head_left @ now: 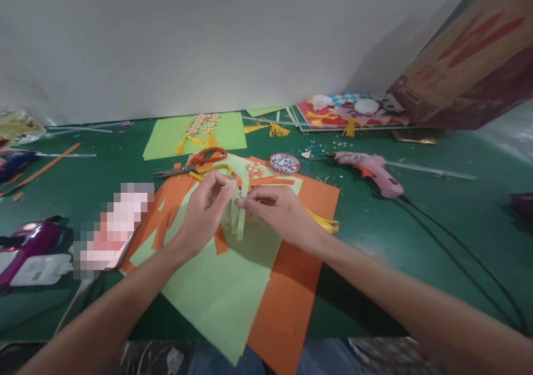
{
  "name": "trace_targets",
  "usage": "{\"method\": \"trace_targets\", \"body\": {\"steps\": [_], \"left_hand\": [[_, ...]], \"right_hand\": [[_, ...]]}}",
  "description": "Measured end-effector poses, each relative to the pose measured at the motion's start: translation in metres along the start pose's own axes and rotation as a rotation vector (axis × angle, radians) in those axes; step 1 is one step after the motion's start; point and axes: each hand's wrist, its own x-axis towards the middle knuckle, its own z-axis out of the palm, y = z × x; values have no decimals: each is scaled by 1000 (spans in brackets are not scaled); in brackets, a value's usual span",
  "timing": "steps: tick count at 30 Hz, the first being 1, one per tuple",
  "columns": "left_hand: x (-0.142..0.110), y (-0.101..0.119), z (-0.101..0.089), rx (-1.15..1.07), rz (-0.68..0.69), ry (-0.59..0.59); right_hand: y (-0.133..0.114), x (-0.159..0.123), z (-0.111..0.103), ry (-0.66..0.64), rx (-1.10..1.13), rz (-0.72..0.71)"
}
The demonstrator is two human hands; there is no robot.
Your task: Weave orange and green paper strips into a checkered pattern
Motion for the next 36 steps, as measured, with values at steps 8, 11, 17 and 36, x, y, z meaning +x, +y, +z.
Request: {"method": "trace_targets", "body": {"steps": [8, 11, 17, 36], "left_hand": [[-1, 1, -1, 17, 4, -26], [-1, 1, 0, -4, 14, -40], [-1, 0, 0, 8, 26, -41], [-1, -3, 0, 143, 41, -82]], "right_hand": [[-1, 1, -4, -4, -56, -9], [0, 1, -4, -20, -42, -14], [0, 1, -3, -30, -19, 3], [-1, -2, -1, 8, -91, -52]]}}
